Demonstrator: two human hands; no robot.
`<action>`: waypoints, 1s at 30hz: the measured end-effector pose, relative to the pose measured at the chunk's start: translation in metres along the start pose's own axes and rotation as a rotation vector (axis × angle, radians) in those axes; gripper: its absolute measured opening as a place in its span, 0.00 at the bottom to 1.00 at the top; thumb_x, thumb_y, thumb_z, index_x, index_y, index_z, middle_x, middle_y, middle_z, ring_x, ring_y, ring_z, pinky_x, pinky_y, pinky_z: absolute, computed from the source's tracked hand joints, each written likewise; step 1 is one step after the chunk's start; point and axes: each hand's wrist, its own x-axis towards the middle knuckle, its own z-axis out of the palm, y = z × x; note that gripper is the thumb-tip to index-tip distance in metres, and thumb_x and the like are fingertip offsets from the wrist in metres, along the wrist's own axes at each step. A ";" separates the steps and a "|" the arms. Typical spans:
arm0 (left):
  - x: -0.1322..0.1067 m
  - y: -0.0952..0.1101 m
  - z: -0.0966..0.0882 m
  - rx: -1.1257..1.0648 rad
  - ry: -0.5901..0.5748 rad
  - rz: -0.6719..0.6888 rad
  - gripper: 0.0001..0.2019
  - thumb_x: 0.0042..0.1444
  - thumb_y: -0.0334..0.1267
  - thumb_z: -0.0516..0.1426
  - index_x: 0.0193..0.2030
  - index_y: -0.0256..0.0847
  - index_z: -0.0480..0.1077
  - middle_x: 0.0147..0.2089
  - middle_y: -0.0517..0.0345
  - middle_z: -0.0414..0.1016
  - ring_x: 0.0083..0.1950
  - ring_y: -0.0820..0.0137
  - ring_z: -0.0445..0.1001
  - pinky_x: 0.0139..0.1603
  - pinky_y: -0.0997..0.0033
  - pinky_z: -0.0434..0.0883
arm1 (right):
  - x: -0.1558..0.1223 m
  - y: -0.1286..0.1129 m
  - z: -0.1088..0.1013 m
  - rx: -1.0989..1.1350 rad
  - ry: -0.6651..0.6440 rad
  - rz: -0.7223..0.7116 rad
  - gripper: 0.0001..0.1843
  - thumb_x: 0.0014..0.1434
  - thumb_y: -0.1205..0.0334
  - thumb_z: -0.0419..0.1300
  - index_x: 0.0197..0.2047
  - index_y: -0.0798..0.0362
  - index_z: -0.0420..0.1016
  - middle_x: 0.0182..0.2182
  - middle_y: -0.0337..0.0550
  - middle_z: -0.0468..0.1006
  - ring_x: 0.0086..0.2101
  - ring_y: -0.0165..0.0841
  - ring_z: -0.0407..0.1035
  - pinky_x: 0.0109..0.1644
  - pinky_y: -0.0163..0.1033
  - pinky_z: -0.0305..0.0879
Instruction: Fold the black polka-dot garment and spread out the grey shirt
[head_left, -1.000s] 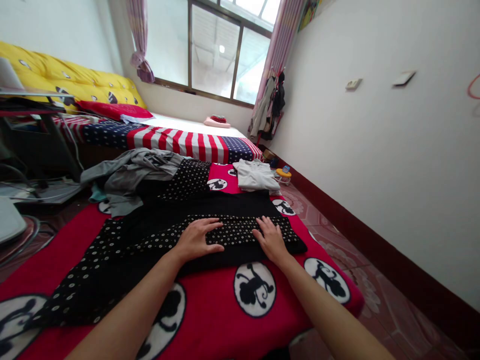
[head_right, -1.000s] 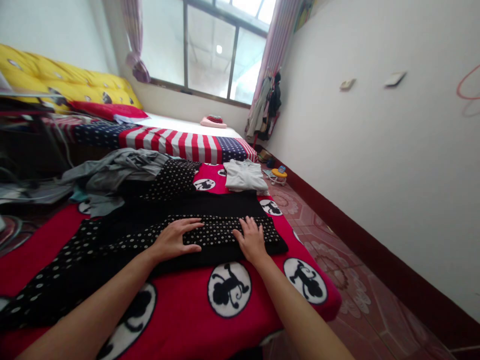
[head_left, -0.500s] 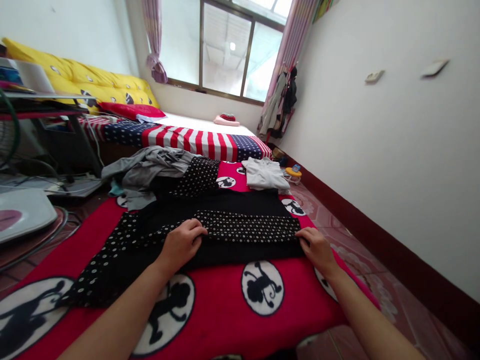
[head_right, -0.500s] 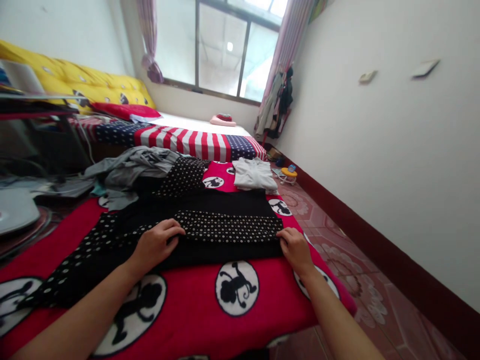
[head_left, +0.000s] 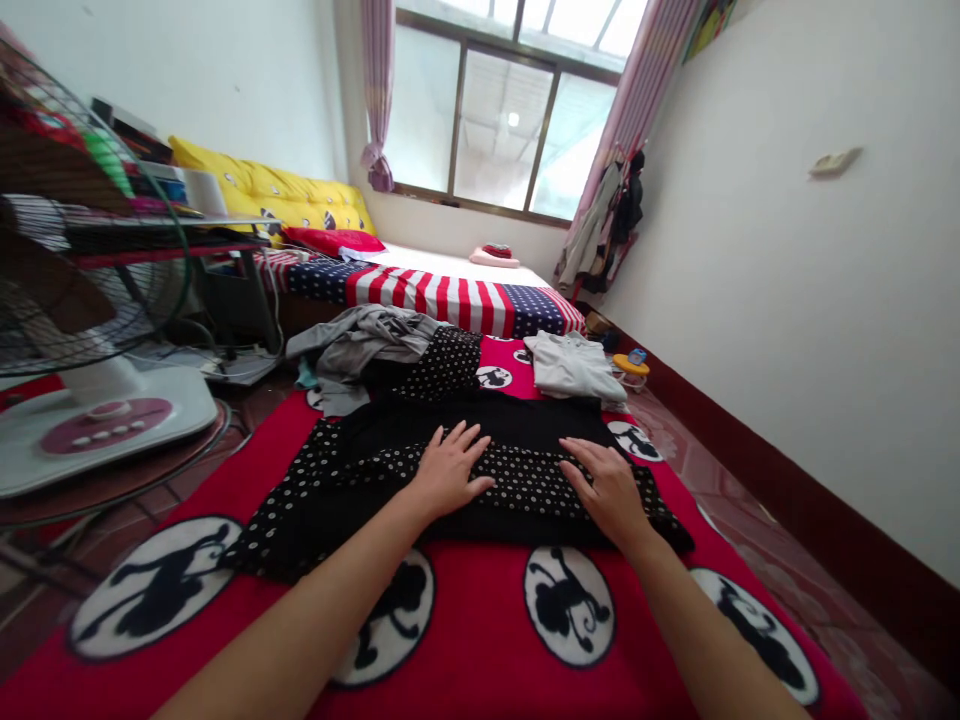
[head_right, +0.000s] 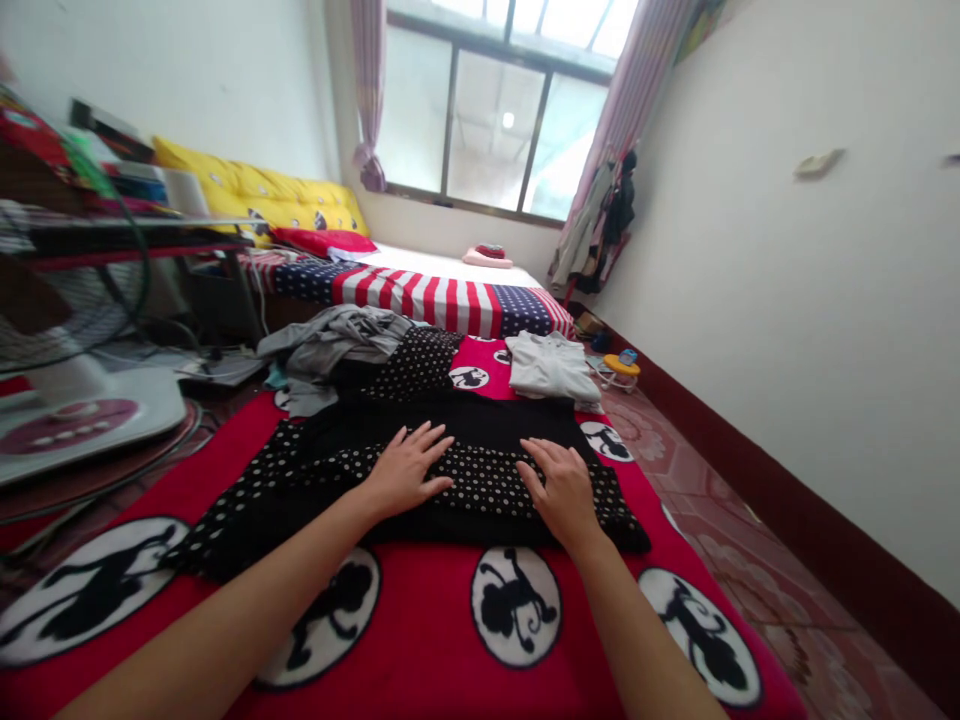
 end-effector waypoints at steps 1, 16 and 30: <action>-0.002 -0.004 0.009 0.025 -0.027 -0.019 0.27 0.59 0.55 0.53 0.62 0.46 0.65 0.67 0.50 0.62 0.69 0.52 0.56 0.66 0.41 0.51 | -0.002 0.001 0.013 -0.028 -0.051 0.026 0.24 0.65 0.49 0.48 0.60 0.45 0.68 0.59 0.46 0.70 0.59 0.43 0.61 0.62 0.57 0.52; -0.047 -0.023 0.013 0.074 0.067 -0.262 0.38 0.57 0.63 0.49 0.70 0.46 0.50 0.75 0.47 0.39 0.74 0.48 0.37 0.70 0.42 0.43 | -0.011 -0.028 0.073 -0.094 -0.129 -0.078 0.30 0.65 0.45 0.45 0.67 0.42 0.57 0.67 0.42 0.55 0.66 0.45 0.47 0.64 0.63 0.47; -0.141 -0.088 -0.072 0.013 -0.202 -0.046 0.39 0.49 0.35 0.59 0.69 0.51 0.54 0.72 0.54 0.51 0.70 0.58 0.54 0.69 0.53 0.54 | -0.066 0.086 0.015 -0.003 -0.195 -0.269 0.36 0.57 0.55 0.56 0.68 0.42 0.55 0.66 0.45 0.58 0.65 0.46 0.51 0.67 0.64 0.43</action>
